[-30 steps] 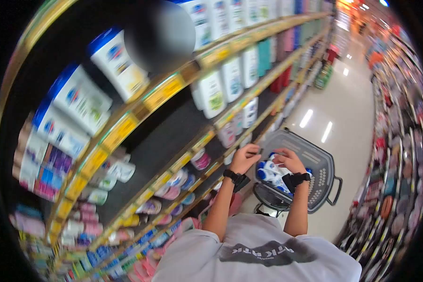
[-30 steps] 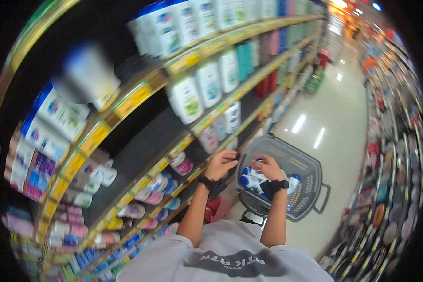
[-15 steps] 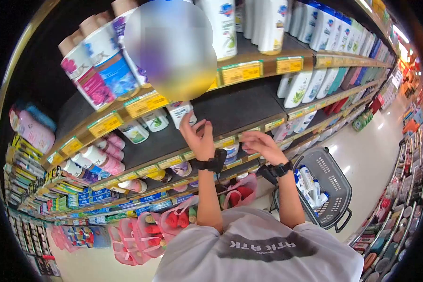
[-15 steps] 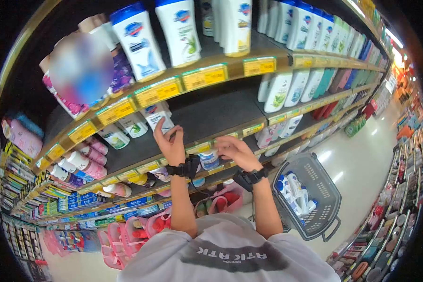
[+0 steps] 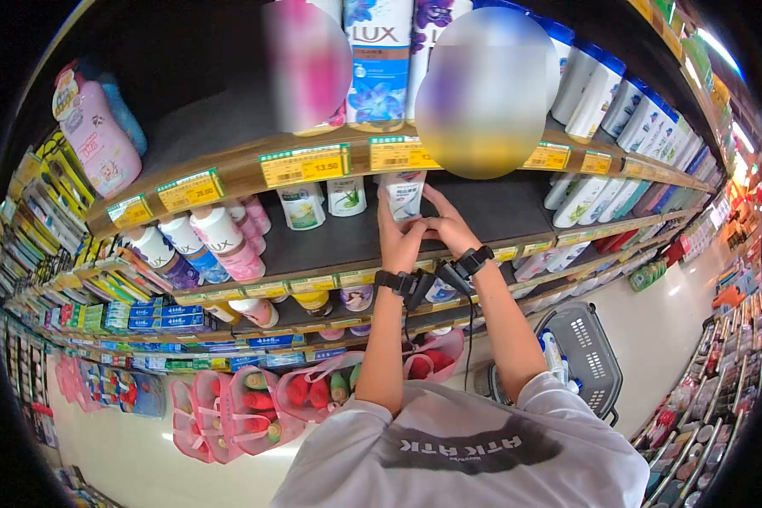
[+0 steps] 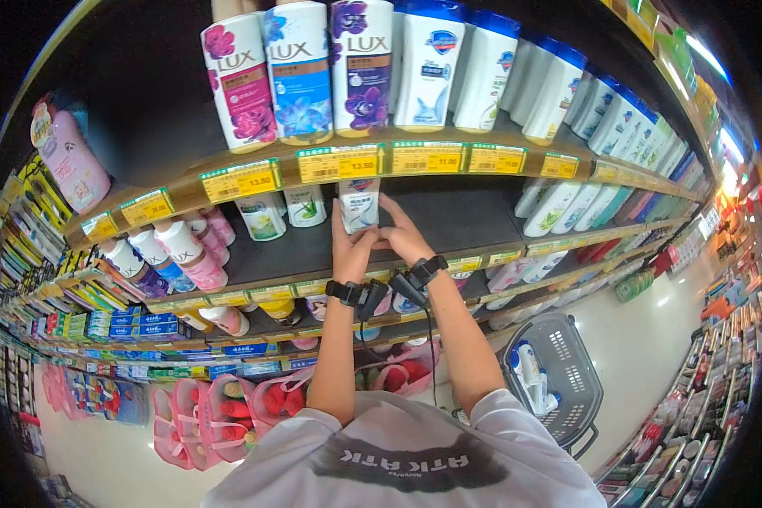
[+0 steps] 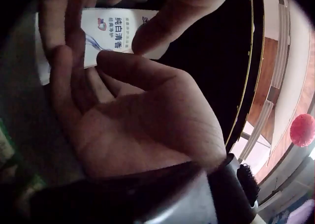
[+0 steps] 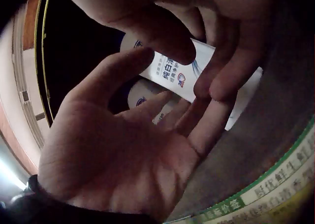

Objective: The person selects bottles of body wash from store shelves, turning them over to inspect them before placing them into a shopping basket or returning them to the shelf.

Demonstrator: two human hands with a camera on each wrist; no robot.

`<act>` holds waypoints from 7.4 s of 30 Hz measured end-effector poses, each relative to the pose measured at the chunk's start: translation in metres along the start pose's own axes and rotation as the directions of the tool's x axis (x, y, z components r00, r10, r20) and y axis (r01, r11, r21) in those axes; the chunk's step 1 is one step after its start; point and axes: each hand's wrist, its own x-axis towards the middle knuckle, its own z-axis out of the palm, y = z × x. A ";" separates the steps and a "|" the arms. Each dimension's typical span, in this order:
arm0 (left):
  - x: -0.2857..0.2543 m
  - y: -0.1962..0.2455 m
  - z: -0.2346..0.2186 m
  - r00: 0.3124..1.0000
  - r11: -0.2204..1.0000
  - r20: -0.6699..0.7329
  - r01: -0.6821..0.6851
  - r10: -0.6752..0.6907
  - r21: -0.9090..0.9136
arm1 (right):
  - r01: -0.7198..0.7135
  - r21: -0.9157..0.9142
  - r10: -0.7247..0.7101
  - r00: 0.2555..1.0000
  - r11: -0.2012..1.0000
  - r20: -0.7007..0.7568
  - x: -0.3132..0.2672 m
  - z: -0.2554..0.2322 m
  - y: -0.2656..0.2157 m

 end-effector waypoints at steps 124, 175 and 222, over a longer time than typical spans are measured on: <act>-0.067 0.066 0.117 0.892 0.823 0.439 -0.327 0.107 0.465 | 0.293 0.239 -0.157 0.873 0.926 -0.462 -0.149 -0.025 -0.013; 0.006 0.058 0.021 0.979 0.961 0.188 -0.128 0.083 0.245 | -0.024 0.189 0.060 0.980 0.982 -0.188 -0.104 0.002 0.009; -0.209 -0.090 0.285 0.308 0.963 0.940 -0.172 -0.149 0.209 | 0.155 0.237 0.131 0.500 0.959 -0.856 -0.385 -0.157 0.032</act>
